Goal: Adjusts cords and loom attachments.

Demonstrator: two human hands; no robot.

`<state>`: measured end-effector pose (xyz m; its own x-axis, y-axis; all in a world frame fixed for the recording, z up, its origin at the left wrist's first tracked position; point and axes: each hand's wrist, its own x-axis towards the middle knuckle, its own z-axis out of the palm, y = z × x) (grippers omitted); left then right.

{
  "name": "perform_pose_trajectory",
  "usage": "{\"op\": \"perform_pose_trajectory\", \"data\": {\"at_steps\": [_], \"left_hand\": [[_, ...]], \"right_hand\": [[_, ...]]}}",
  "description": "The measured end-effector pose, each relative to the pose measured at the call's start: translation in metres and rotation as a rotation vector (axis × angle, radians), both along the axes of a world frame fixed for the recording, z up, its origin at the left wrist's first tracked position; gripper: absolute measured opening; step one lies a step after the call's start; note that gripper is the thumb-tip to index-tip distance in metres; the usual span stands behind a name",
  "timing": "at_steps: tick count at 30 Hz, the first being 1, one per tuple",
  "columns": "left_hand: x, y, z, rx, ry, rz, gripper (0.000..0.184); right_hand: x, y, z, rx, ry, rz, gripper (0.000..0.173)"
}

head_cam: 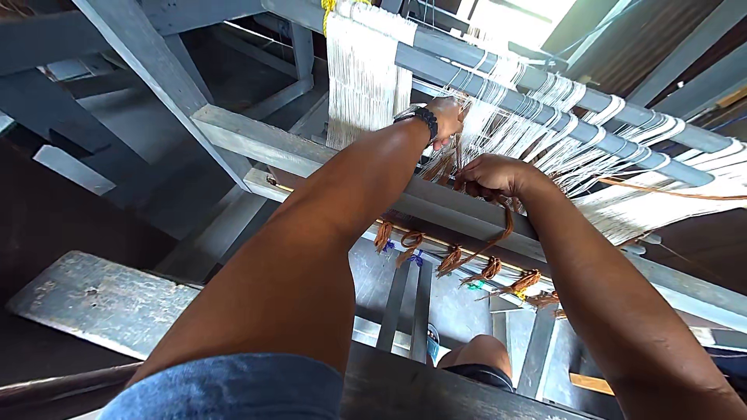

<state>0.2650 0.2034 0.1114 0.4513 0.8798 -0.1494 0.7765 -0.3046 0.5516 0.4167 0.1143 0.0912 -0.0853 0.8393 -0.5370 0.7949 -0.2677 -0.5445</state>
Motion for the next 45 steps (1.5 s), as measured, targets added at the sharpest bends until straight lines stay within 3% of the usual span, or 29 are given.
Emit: {"op": "perform_pose_trajectory", "data": {"at_steps": [18,27,32,34,37,41,45], "left_hand": [[0.005,0.007,-0.002,0.061,0.036,0.073,0.018],[-0.008,-0.010,0.006,0.101,0.116,0.111,0.018],[-0.009,-0.013,0.006,0.122,0.141,0.118,0.022],[-0.008,-0.012,0.005,0.131,0.148,0.119,0.019],[-0.009,-0.012,0.005,0.138,0.145,0.116,0.018],[-0.009,-0.013,0.005,0.134,0.133,0.118,0.019],[-0.010,-0.008,0.002,0.098,0.092,0.064,0.018]], "right_hand": [[0.000,-0.001,0.005,-0.014,-0.049,0.035,0.032],[-0.004,-0.012,0.006,0.141,-0.188,-0.031,0.023],[-0.015,-0.023,0.011,0.286,-0.326,0.091,0.071],[-0.019,-0.027,0.012,0.353,-0.363,0.160,0.075],[-0.016,-0.025,0.011,0.386,-0.419,0.272,0.069],[-0.010,-0.022,0.010,0.331,-0.371,0.347,0.029],[-0.009,-0.025,0.015,0.292,-0.259,0.403,0.026]]}}
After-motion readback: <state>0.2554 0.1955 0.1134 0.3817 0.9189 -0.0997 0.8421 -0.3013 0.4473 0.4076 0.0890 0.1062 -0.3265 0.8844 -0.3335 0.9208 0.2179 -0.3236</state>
